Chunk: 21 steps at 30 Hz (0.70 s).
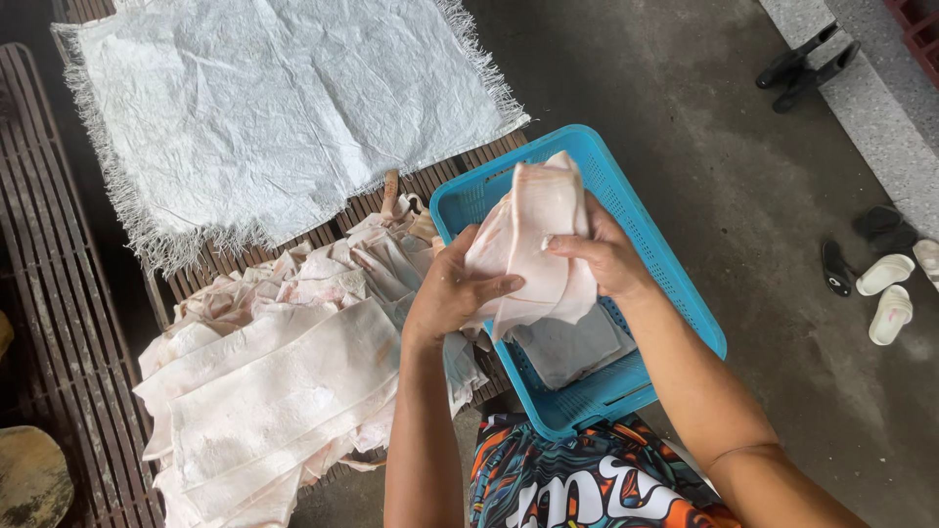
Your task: The person sorts and places pieces of raw pork skin into a blue plastic basket by hand.
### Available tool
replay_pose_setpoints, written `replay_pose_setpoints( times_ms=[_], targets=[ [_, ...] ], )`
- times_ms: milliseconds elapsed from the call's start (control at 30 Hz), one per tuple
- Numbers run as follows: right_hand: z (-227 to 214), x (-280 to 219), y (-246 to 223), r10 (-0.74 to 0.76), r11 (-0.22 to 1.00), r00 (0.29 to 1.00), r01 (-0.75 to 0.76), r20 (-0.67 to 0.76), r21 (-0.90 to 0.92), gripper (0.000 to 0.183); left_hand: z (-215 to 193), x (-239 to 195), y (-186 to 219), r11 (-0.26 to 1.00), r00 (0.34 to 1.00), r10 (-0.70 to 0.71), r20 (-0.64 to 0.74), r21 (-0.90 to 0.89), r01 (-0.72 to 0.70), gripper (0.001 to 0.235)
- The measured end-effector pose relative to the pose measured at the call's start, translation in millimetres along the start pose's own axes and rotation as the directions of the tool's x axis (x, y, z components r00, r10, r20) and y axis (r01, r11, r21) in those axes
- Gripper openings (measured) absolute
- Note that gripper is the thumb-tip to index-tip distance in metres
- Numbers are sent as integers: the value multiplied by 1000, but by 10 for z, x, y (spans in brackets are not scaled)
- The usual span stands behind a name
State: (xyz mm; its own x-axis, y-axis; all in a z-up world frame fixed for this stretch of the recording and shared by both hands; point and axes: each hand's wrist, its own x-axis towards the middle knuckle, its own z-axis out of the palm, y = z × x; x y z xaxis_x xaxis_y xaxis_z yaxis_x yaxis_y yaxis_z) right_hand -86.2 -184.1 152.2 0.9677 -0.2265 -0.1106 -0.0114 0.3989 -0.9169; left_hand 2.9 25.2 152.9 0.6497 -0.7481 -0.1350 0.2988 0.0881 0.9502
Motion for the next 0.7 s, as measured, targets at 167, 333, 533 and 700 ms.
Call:
replay_pose_setpoints(
  times_ms=[167, 333, 533, 700],
  targets=[
    [276, 65, 196, 16, 999, 995, -20, 95, 33, 86, -149, -285, 37, 999, 997, 37, -75, 18, -36, 61],
    [441, 140, 497, 76, 997, 990, -79, 119, 19, 75, -291, -516, 58, 999, 975, -50, -217, 8, 53, 68],
    [539, 270, 1210, 161, 985, 980, -153, 117, -80, 58, -571, -747, -152, 981, 922, -143, -360, 71, 180, 61],
    [642, 398, 2315, -57, 929, 993, 90, 101, -358, 74, -1015, -801, -915, 871, 846, -141, -514, 342, 353, 58]
  ],
)
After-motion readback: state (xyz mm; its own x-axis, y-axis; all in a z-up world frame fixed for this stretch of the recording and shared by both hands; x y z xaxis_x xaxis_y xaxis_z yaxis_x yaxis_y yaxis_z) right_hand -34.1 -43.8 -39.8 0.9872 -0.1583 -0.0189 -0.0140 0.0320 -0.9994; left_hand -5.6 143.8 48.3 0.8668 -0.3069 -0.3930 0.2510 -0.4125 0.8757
